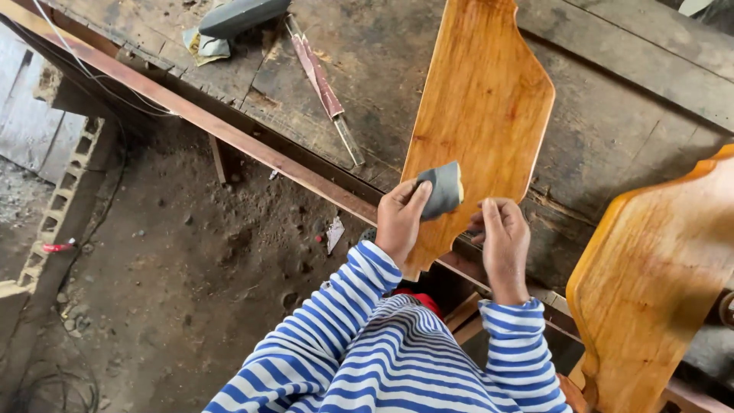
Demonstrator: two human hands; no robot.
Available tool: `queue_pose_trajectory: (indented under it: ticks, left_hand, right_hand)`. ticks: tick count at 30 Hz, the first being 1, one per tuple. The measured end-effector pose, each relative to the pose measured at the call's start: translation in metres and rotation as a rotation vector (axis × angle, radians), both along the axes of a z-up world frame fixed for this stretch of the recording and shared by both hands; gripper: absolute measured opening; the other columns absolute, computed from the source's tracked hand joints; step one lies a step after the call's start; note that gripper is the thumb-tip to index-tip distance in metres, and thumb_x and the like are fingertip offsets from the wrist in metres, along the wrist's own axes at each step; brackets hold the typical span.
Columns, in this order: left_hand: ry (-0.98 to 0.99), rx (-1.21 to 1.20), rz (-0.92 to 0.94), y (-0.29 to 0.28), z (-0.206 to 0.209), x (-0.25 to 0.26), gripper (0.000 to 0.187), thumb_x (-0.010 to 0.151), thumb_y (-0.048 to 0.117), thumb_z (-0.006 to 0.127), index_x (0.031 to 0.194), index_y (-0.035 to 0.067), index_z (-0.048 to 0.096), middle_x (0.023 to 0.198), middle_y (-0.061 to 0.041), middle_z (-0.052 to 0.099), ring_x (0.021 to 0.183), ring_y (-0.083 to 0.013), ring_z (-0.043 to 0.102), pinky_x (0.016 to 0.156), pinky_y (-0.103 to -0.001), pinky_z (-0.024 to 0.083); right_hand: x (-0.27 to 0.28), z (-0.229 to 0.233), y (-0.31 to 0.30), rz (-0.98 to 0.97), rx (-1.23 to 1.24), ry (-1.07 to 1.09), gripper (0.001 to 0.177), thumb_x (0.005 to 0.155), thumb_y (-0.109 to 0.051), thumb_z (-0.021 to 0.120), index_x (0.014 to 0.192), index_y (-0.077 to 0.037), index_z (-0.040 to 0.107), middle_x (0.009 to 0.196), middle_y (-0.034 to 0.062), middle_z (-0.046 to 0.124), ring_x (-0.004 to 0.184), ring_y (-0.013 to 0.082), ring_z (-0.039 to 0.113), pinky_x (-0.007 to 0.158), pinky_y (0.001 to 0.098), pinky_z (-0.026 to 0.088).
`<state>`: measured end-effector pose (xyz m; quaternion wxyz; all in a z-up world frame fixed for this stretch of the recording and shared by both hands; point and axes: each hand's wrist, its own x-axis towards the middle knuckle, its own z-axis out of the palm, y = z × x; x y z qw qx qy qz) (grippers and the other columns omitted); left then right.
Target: The person sands a wooden board on a workbench using a sanding block. They smooth the surface and edges of the board, flipping it over to work on both sides.
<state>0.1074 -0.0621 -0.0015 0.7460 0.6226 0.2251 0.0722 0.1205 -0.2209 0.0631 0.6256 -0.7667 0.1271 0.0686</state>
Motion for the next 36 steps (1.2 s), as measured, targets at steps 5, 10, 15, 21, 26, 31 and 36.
queue_pose_trajectory:
  ticks: [5,10,15,21,26,31,36]
  left_hand:
    - [0.056,-0.286,0.001,0.006,0.024,-0.009,0.021,0.100,0.016,0.071,0.111,0.000,0.076,0.096,-0.014,0.077,0.091,-0.0180,0.070,0.075,-0.037,0.064]
    - [0.147,-0.566,-0.041,0.015,0.041,-0.013,0.024,0.101,0.014,0.067,0.112,-0.007,0.070,0.092,-0.024,0.075,0.079,-0.0353,0.076,0.061,-0.047,0.066]
    - [0.205,-0.650,-0.058,0.029,0.038,-0.010,0.023,0.101,0.019,0.068,0.109,-0.002,0.070,0.090,-0.019,0.076,0.077,-0.0320,0.077,0.059,-0.049,0.065]
    - [0.242,-0.765,-0.029,0.036,0.027,-0.011,0.024,0.100,0.019,0.068,0.112,-0.002,0.068,0.095,-0.020,0.076,0.080,-0.0334,0.076,0.062,-0.052,0.065]
    - [0.379,-1.063,-0.004,0.037,0.070,-0.011,0.027,0.095,0.018,0.073,0.116,0.004,0.065,0.090,-0.014,0.075,0.060,-0.0239,0.074,0.054,-0.044,0.066]
    - [0.485,-1.069,-0.202,0.027,0.044,-0.022,0.033,0.093,0.013,0.070,0.126,0.009,0.063,0.075,-0.008,0.067,0.042,-0.0071,0.056,0.042,-0.033,0.063]
    - [0.538,-1.092,-0.318,0.008,0.051,-0.032,0.028,0.094,0.013,0.065,0.122,0.007,0.064,0.075,-0.006,0.067,0.040,-0.0038,0.054,0.040,-0.032,0.062]
  right_hand:
    - [-0.007,0.018,0.023,-0.044,0.045,-0.014,0.030,0.107,-0.023,0.061,0.118,0.004,0.062,0.097,0.0205,0.068,0.086,0.0242,0.071,0.060,0.0325,0.059]
    - [-0.007,0.034,0.035,-0.007,0.048,0.037,0.055,0.101,-0.033,0.070,0.136,0.005,0.054,0.108,0.0170,0.062,0.100,0.0185,0.060,0.075,0.0337,0.056]
    - [-0.011,0.036,0.040,-0.122,0.216,0.108,0.050,0.102,-0.034,0.066,0.136,0.000,0.054,0.111,0.0116,0.060,0.095,0.0175,0.063,0.071,0.0294,0.060]
    - [-0.007,0.023,0.026,-0.203,0.355,0.097,0.036,0.106,-0.036,0.056,0.128,-0.007,0.060,0.104,0.0117,0.071,0.089,0.0175,0.072,0.065,0.0277,0.061]
    - [-0.012,0.030,0.042,-0.218,0.284,0.041,0.025,0.107,-0.021,0.057,0.127,-0.009,0.060,0.107,0.0109,0.071,0.091,0.0194,0.070,0.069,0.0280,0.060]
    - [-0.017,0.059,0.057,0.190,-0.441,-0.803,0.027,0.100,-0.011,0.041,0.121,-0.003,0.055,0.127,0.0167,0.058,0.127,0.0317,0.055,0.110,0.0463,0.046]
    - [-0.022,0.032,0.057,0.225,-0.469,-0.975,0.025,0.092,-0.019,0.048,0.077,-0.013,0.067,0.082,0.0005,0.067,0.083,0.0218,0.067,0.088,0.0399,0.056]
